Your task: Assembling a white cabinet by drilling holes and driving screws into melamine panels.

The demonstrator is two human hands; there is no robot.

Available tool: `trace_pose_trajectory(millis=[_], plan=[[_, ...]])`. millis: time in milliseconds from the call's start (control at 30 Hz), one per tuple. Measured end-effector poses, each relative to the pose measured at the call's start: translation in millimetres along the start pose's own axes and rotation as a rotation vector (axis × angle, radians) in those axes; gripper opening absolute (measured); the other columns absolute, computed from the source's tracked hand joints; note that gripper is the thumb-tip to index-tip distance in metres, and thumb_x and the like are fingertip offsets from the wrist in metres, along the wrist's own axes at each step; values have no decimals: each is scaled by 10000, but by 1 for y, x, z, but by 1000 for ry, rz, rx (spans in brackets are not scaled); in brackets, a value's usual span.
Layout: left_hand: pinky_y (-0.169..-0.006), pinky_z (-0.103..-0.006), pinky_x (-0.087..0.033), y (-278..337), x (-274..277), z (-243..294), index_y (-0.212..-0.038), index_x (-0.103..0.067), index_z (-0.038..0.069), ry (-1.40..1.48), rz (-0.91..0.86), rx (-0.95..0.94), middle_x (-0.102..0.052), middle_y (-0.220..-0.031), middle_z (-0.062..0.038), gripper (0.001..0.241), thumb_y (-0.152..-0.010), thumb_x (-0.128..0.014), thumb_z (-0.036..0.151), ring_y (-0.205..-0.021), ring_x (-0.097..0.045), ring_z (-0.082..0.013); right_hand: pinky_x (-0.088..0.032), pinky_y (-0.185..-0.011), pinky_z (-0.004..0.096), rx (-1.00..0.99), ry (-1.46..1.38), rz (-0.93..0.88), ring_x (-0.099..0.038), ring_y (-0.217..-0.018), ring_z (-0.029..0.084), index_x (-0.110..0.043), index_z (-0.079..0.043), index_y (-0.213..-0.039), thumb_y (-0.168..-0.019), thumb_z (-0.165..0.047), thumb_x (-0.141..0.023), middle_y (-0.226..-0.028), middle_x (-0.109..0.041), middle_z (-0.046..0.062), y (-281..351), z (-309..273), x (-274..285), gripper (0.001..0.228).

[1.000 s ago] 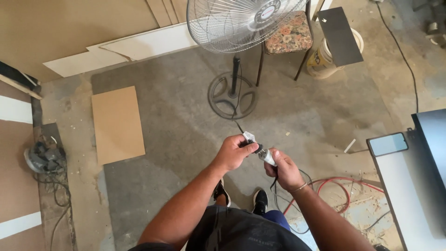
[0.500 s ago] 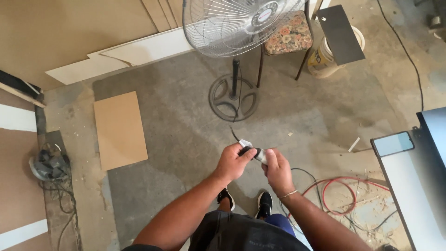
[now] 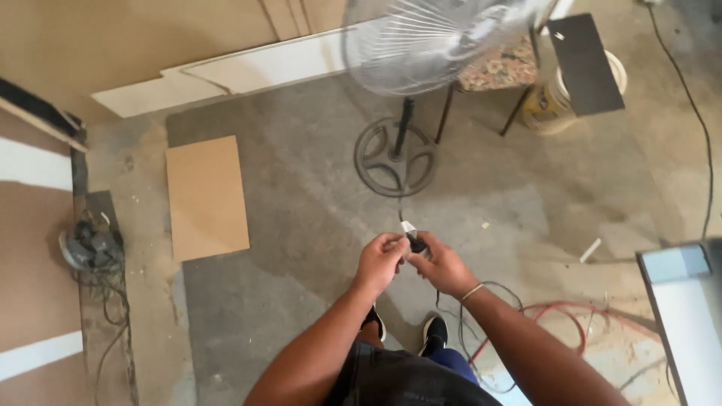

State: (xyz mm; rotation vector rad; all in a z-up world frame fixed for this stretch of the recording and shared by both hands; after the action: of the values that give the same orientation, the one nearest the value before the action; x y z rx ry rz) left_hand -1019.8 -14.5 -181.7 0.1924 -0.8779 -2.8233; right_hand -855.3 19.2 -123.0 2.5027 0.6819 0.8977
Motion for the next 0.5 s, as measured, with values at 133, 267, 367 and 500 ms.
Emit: trace_pose_trajectory(millis=[133,267,367,500], plan=[[-423,-281,-527,-9,63,-24,-1073,-759,56,56,218,65,-682,-654,-109,354,-877,-795,349,-510,-656,-177,-566,-953,506,-122,259,-74,-744,-1057,369,-572,-176,-1284,-990,-463,-625,-1078,-774,193,-88,20,-19,414],[-400,-271,-538,-21,131,-92,-924,-760,56,199,376,135,-630,-595,-116,269,-883,-793,320,-487,-633,-177,-552,-1010,537,-154,549,-47,-696,-1158,408,-561,-147,-1252,-974,-597,-581,-1191,-734,216,-190,38,-37,529],[-456,-319,-441,7,167,-82,-732,-688,130,-114,363,47,-517,-507,-23,366,-966,-612,401,-451,-536,-115,-500,-962,498,-351,541,-113,-619,-1204,397,-518,-203,-1406,-912,-552,-534,-1332,-645,156,-262,28,-44,605],[-620,-364,-491,13,175,-77,-544,-500,106,-116,424,241,-548,-405,-52,507,-922,-626,420,-429,-543,-180,-516,-943,481,-295,536,-149,-637,-1175,385,-548,-194,-1429,-950,-449,-569,-1307,-663,158,-403,103,-73,543]])
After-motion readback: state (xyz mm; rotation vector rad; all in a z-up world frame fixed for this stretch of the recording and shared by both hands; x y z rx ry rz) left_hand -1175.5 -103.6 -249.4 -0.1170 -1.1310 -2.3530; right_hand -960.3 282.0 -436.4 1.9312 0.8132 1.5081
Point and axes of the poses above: each hand's wrist, its own y-axis away from the middle knuckle, its own x-axis out of the back of the hand, z = x × y, the point moved 1 cm from there along -y, towards the middle knuckle
